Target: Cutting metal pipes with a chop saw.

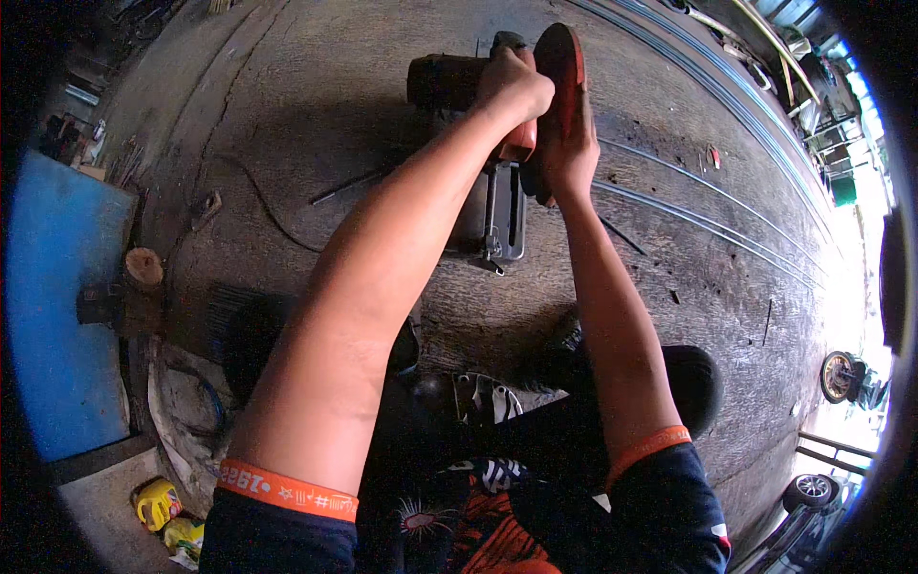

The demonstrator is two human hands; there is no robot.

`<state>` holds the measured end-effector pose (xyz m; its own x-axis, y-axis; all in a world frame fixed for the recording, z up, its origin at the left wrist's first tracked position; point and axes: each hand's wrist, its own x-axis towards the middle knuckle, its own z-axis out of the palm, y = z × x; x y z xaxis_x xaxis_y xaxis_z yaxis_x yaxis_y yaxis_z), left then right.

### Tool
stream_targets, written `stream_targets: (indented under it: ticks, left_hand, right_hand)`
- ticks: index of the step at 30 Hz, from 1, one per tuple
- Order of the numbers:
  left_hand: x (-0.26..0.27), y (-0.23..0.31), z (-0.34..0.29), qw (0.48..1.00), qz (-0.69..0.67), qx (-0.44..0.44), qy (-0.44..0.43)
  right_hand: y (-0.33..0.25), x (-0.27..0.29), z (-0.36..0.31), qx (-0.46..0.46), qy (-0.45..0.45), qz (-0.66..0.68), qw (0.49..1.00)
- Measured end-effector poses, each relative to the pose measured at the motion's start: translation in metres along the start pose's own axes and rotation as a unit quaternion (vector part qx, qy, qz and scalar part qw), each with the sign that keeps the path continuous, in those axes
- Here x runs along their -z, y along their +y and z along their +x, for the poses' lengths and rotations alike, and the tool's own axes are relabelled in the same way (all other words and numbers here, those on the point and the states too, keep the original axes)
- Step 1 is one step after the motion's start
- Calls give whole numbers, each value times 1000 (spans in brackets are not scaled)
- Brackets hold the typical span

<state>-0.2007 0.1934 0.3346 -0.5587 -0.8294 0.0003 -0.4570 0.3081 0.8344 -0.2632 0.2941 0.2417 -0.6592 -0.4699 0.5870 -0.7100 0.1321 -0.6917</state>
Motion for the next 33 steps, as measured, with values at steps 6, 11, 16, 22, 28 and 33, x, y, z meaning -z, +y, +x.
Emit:
stream_targets:
  ticks: [6,11,16,22,28,33]
  left_hand:
    - [-8,-16,-8,1000,22,1,-18]
    - [-14,-24,-17,999,37,-10,-6]
    - [-15,-29,-22,1000,20,-14,4]
    - [-17,-38,-26,1000,4,-27,2]
    - [-23,-46,-32,999,-1,-28,20]
    - [-23,-49,-36,999,-8,-36,14]
  right_hand:
    - [6,-3,-16,4,4,2,1000]
    - [11,-3,-25,26,9,2,1000]
    - [13,-4,-31,30,27,-1,999]
    - [16,-7,-38,32,32,-22,999]
    - [18,-6,-47,37,26,-31,998]
    - [19,-6,-51,13,24,-17,999]
